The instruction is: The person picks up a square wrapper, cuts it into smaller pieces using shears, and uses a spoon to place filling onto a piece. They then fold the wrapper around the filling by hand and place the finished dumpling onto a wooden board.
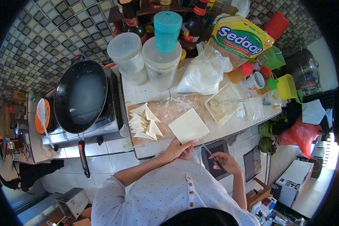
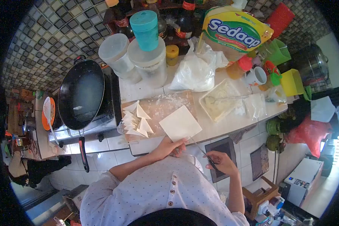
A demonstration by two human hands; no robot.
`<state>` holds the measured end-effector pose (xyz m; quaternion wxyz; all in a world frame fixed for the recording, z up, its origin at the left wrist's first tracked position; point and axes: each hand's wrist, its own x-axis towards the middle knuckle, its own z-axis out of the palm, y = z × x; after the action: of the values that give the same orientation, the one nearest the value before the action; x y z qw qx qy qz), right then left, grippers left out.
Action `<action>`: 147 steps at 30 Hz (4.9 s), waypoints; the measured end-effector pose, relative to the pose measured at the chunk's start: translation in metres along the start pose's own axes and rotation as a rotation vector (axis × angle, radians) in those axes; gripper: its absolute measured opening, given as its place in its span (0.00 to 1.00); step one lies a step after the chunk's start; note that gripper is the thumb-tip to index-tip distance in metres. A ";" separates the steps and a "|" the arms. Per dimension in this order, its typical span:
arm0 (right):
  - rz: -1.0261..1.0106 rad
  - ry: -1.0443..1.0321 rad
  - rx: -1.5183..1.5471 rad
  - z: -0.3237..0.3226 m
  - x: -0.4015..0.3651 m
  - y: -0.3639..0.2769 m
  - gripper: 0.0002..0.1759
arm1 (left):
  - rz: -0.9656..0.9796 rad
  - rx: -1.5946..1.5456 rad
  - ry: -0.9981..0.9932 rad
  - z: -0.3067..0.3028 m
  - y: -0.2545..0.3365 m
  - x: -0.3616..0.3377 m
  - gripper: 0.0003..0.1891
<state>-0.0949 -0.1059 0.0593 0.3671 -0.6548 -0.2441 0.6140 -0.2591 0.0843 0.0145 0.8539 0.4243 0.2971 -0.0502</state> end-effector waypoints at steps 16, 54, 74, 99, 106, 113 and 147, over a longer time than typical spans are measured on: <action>-0.052 0.065 -0.005 0.009 0.006 0.005 0.20 | 0.033 0.004 0.016 0.003 0.004 -0.003 0.15; -0.049 0.096 0.017 0.016 0.010 0.012 0.23 | 0.085 0.045 0.008 0.002 -0.001 -0.001 0.15; -0.075 0.093 0.017 0.016 0.014 0.010 0.22 | 0.032 0.047 0.002 0.004 0.007 -0.005 0.15; -0.119 0.106 -0.009 0.015 0.021 0.021 0.20 | 0.015 0.061 -0.026 0.004 0.010 -0.008 0.16; -0.128 0.114 -0.092 0.018 0.022 0.010 0.22 | 0.014 0.073 -0.030 0.004 0.007 -0.008 0.15; -0.122 0.109 -0.047 0.019 0.024 0.015 0.22 | 0.026 0.055 -0.036 0.003 0.007 -0.009 0.15; -0.105 0.135 -0.040 0.025 0.033 0.003 0.21 | 0.080 0.043 -0.129 0.002 -0.003 -0.006 0.14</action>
<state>-0.1160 -0.0772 0.0371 0.4013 -0.6883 -0.2650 0.5432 -0.2636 0.0798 0.0166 0.8632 0.4501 0.2230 -0.0497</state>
